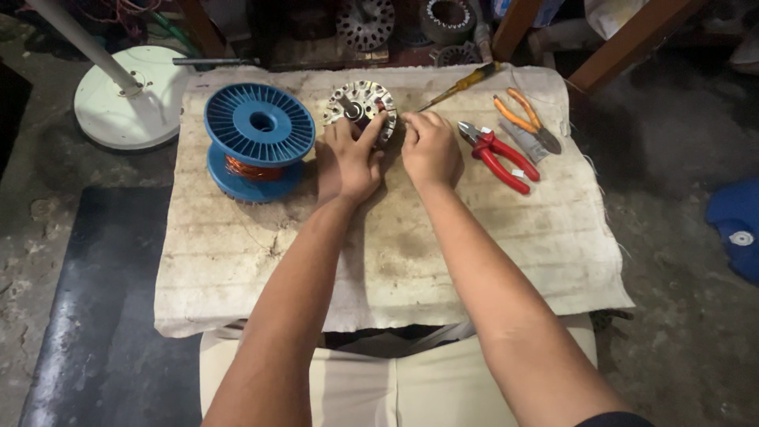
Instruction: The person winds copper wire from a blue spool onto the slots of a motor armature stator on a cloth-covered workbench, guiding and pressing the wire into place by hand and turning the armature as they work. They occasionally reposition the spool and continue winding around the armature segments.
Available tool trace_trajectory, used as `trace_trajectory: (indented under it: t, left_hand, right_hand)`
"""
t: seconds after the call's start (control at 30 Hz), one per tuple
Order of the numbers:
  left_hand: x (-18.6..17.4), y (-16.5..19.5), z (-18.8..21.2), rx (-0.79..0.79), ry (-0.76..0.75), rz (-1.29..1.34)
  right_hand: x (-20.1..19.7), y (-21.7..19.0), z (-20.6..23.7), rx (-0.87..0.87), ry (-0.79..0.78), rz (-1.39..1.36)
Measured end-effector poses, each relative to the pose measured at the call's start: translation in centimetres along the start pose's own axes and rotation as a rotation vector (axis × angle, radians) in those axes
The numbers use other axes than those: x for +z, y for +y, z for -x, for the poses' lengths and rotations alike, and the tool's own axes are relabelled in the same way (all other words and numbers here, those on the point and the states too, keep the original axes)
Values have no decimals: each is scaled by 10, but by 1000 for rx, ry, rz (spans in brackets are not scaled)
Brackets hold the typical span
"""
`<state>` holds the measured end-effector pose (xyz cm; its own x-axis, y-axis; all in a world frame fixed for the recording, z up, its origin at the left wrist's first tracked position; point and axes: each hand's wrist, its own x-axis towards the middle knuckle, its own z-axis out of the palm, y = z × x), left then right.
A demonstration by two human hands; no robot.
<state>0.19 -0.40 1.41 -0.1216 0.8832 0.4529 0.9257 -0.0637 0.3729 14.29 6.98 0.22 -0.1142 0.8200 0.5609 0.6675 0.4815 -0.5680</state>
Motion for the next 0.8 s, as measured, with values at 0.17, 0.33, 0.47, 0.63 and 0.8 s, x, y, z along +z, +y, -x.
trace_trajectory:
  t: [0.17,0.33,0.47,0.63,0.8]
  left_hand:
    - [-1,1,0,11,22,-20]
    - [-2,1,1,22,41,-14]
    - [-1,0,0,11,21,-12]
    - [3,-1,0,10,61,-19]
    - [6,-4,-1,-36,3,-10]
  right_hand:
    - [0,-2,0,17,5,7]
    - [-3,-6,-1,100,-79,-25]
    - [4,2,-9,157,-166,-17]
    - [11,24,-14,15,-263,-28]
    - [7,25,-7,-166,-200,-191]
